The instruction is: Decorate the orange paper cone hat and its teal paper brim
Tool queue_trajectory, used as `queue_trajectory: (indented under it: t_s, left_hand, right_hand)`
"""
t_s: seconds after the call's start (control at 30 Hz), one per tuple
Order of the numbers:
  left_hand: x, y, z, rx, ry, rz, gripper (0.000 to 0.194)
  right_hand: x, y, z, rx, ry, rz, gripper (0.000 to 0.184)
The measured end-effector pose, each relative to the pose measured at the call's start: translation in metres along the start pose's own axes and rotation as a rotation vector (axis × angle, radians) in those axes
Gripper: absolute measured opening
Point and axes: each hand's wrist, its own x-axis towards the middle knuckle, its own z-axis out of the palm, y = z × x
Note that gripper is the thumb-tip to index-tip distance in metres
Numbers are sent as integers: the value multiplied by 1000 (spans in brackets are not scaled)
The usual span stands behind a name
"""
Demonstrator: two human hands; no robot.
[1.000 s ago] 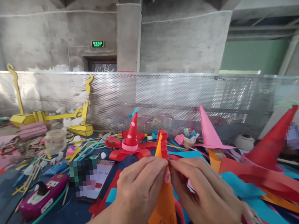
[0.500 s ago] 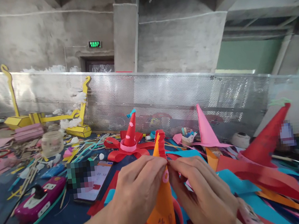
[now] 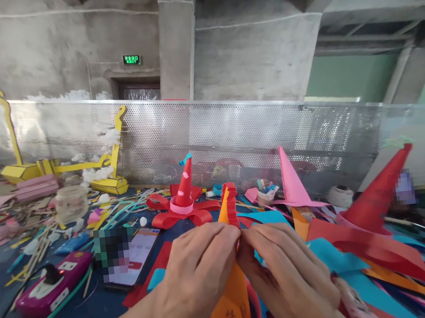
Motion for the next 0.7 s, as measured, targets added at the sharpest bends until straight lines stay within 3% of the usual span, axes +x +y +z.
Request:
queue_trajectory:
  t_s: [0.13,0.23,0.4,0.53,0.7]
  left_hand:
    - [-4,-3,2,-12,0,-39,24]
    - [-4,-4,-2,-31,-17,-109,30]
    - [-3,-3,-13,-113,24,-370,29]
    - [-2,-3,-10,-305,21,-544,36]
    - [2,-1,1,-401,4,-627,51]
  right_hand:
    - [-1,1,-3,46,-46,17,22]
    - [-7,3,-15,-41,-102,-18,30]
    - [-16,-2,-37,-150,-185,77,22]
    - [-12,-11,-37,30,-149,238,19]
    - [-2,-12,-29,297,-75,382,19]
